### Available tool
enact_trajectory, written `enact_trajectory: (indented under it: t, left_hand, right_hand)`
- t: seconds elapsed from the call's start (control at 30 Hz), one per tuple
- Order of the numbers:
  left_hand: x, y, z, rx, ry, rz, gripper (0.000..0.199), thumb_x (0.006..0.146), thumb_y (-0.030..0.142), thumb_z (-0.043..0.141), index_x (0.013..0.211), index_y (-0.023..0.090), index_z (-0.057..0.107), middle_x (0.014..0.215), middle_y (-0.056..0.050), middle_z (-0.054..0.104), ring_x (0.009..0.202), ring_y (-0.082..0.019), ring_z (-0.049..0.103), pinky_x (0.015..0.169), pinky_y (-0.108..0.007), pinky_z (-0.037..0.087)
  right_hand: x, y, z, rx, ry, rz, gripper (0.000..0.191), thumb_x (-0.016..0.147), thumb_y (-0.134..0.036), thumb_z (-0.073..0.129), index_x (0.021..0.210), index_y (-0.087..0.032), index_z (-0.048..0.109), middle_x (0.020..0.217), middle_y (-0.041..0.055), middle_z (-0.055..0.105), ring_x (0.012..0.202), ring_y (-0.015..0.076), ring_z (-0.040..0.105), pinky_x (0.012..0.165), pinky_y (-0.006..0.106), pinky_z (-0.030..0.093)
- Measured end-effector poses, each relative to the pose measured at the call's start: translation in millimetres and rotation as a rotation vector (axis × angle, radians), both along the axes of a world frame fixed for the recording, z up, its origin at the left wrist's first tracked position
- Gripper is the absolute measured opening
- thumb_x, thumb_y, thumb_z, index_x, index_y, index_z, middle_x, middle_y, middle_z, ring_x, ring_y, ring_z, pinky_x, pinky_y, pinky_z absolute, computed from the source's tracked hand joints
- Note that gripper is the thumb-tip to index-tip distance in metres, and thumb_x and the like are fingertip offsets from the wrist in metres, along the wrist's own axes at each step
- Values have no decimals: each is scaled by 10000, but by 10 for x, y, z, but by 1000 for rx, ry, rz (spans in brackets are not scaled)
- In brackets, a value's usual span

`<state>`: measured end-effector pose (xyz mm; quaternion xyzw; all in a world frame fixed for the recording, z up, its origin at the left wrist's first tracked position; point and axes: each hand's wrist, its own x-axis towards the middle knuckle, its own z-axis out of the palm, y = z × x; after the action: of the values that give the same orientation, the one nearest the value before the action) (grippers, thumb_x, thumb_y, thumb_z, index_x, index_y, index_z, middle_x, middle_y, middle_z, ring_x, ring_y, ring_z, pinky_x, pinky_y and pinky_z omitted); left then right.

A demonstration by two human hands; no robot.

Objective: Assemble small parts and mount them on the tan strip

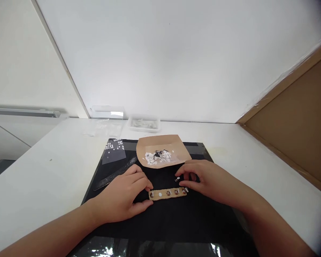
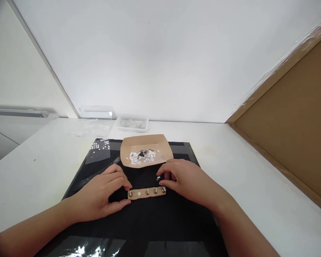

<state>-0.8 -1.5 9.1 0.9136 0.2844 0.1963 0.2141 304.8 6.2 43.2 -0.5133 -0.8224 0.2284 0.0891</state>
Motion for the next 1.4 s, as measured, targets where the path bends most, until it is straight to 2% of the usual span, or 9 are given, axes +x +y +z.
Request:
enact_trajectory:
  t: [0.3,0.47,0.6,0.73,0.9,1.03,1.4]
  left_hand:
    - [-4,-10,-6,-13,9,6,220,900,273,705,1082,203,602,1010,-56,665,1020,-247,518,834,-376,517]
    - [-9,-12,15,17,-9,-7,287,874,326,740,1096,196,612,1015,-64,661,1011,-249,518,850,-386,507]
    - [5,-26,61,83,-111,-14,287,870,342,744,1077,186,619,978,-63,654,957,-233,527,873,-401,487]
    - [32,-68,121,135,-283,-6,222,865,197,719,1059,176,613,953,-62,659,927,-211,537,868,-383,476]
    - [56,-125,178,141,-428,-43,266,838,103,709,1079,170,620,924,-52,666,854,-181,552,834,-364,473]
    - [66,-143,184,152,-461,-72,296,829,57,704,1097,162,633,943,-59,662,845,-170,559,834,-362,476]
    - [65,-109,152,148,-433,-134,253,846,62,711,1073,172,686,928,-67,677,879,-180,593,882,-392,496]
  right_hand:
    - [-70,-25,65,67,-31,-11,126,944,-326,627,901,-271,732,887,11,709,769,182,653,645,296,498]
    - [-90,-81,176,140,171,-22,83,945,-296,621,908,-243,674,1004,26,705,864,173,659,717,297,528]
    - [-227,-191,172,40,402,1,84,958,-290,615,898,-235,635,1137,30,707,916,155,676,680,245,545]
    - [-415,-298,131,-54,492,29,90,963,-298,630,903,-235,648,1046,6,730,801,115,668,604,203,501]
    - [-548,-344,134,-18,420,90,81,967,-294,646,917,-239,680,874,-24,702,765,106,619,648,209,460]
    - [-574,-358,109,-35,447,116,123,979,-336,655,919,-232,681,860,-21,684,753,105,601,660,214,453]
    - [-596,-385,41,-74,512,211,100,983,-306,669,937,-220,692,893,-32,693,787,79,624,715,193,465]
